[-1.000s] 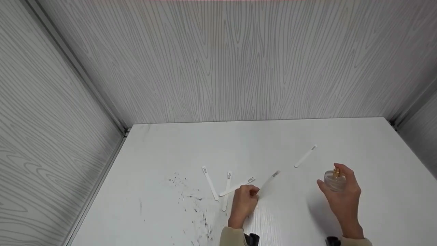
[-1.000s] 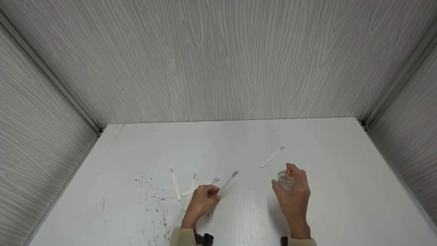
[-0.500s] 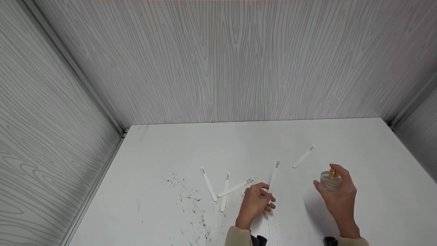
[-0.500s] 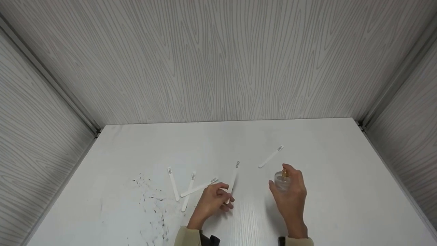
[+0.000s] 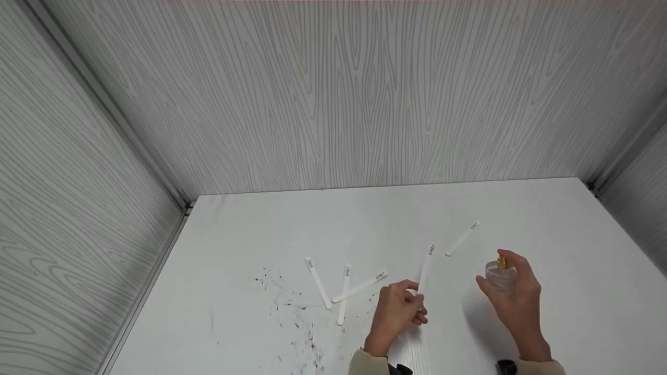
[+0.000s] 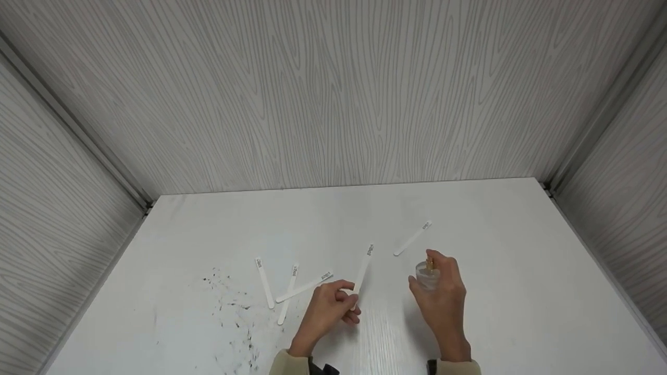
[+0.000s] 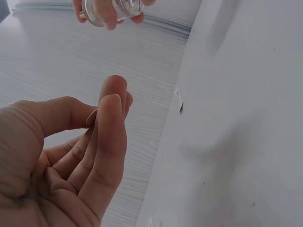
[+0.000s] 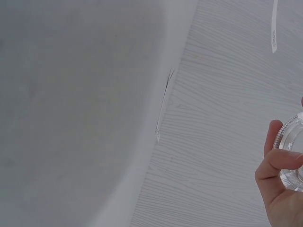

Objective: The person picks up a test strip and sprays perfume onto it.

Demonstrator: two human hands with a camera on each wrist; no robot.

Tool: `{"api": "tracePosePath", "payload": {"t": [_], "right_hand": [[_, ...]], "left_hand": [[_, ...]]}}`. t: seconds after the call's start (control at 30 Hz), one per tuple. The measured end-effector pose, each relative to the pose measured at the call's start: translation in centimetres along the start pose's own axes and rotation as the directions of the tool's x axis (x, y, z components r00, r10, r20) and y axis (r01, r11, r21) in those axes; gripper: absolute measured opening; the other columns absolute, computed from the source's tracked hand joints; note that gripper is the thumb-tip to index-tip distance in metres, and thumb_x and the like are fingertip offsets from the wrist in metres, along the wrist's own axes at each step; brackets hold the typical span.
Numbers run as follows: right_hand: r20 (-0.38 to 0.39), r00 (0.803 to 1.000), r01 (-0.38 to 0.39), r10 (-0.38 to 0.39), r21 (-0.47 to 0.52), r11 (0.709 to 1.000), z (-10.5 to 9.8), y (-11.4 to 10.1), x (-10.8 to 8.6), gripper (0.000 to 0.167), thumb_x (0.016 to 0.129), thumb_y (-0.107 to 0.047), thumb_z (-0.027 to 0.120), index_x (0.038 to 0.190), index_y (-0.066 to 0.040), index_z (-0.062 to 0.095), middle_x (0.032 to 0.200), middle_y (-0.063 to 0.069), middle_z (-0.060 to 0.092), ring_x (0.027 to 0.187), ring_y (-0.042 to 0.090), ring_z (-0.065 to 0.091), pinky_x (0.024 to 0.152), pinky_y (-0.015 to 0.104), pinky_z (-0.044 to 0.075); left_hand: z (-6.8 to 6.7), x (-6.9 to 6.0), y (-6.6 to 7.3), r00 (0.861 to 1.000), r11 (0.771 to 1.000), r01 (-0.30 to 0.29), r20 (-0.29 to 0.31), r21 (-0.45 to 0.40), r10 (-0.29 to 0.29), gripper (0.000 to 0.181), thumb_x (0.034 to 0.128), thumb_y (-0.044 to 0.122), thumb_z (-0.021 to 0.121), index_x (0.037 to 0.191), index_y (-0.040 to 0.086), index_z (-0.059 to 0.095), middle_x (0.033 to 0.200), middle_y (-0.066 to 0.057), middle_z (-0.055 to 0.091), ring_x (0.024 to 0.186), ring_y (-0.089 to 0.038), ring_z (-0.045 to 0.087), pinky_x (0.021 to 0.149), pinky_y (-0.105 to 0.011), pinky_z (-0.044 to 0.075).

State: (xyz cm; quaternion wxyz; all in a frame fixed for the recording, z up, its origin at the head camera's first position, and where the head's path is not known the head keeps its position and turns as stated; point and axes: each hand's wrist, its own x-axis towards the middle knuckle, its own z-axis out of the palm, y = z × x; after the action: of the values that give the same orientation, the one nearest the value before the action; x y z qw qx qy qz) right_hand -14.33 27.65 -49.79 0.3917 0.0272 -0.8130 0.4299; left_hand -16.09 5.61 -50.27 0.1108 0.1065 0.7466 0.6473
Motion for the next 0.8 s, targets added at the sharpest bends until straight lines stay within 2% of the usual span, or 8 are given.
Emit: {"api": "tracePosePath", "payload": {"t": [0.17, 0.33, 0.43, 0.6, 0.8], "right_hand": [[0.023, 1.0, -0.013, 0.013, -0.001, 1.0, 0.1, 0.1, 0.0, 0.068, 0.063, 0.025, 0.079, 0.125, 0.008, 0.056, 0.117, 0.029, 0.063, 0.111, -0.007, 0.048, 0.09, 0.011, 0.036], [0.037, 0.999, -0.032, 0.032, -0.01, 0.999, 0.1, 0.1, 0.0, 0.067, 0.065, 0.023, 0.08, 0.126, 0.008, 0.055, 0.117, 0.028, 0.063, 0.11, -0.008, 0.047, 0.089, 0.012, 0.035], [0.047, 0.998, -0.029, 0.03, -0.014, 0.999, 0.2, 0.2, -0.1, 0.066, 0.066, 0.022, 0.08, 0.125, 0.008, 0.055, 0.117, 0.028, 0.063, 0.111, -0.009, 0.047, 0.09, 0.012, 0.035], [0.063, 0.998, -0.013, 0.014, -0.024, 1.0, 0.3, 0.2, -0.2, 0.064, 0.066, 0.021, 0.08, 0.124, 0.009, 0.055, 0.116, 0.029, 0.064, 0.11, -0.011, 0.046, 0.09, 0.01, 0.034], [0.077, 0.997, 0.006, -0.005, -0.02, 1.0, 0.4, 0.2, -0.2, 0.062, 0.066, 0.022, 0.078, 0.123, 0.011, 0.055, 0.116, 0.031, 0.063, 0.109, -0.011, 0.046, 0.091, 0.009, 0.033]], "left_hand": [[0.8, 0.2, 0.1, 1.0, 1.0, -0.006, -0.001, -0.02, 0.006, 0.028, 0.0924, -0.008, 0.061, 0.119, -0.015, 0.064, 0.068, -0.004, 0.07, 0.052, -0.017, 0.069, 0.049, -0.024, 0.057], [1.1, 0.2, 0.2, 1.0, 0.997, 0.016, 0.018, -0.073, -0.015, 0.032, 0.0915, -0.008, 0.06, 0.123, -0.016, 0.062, 0.075, -0.007, 0.072, 0.055, -0.023, 0.072, 0.051, -0.026, 0.059], [1.2, 0.2, 0.2, 1.0, 0.996, 0.003, 0.017, -0.086, -0.002, 0.034, 0.0914, -0.009, 0.06, 0.125, -0.016, 0.061, 0.074, -0.008, 0.072, 0.057, -0.025, 0.072, 0.053, -0.026, 0.059], [1.4, 0.1, 0.2, 1.0, 0.997, -0.016, 0.003, -0.069, 0.016, 0.035, 0.0906, -0.011, 0.061, 0.126, -0.015, 0.061, 0.071, -0.008, 0.072, 0.058, -0.021, 0.072, 0.054, -0.025, 0.059], [1.9, 0.0, 0.4, 1.0, 0.999, -0.013, 0.023, -0.053, 0.015, 0.039, 0.0907, -0.01, 0.06, 0.129, -0.014, 0.06, 0.07, -0.011, 0.072, 0.055, -0.016, 0.071, 0.053, -0.028, 0.06]]}}
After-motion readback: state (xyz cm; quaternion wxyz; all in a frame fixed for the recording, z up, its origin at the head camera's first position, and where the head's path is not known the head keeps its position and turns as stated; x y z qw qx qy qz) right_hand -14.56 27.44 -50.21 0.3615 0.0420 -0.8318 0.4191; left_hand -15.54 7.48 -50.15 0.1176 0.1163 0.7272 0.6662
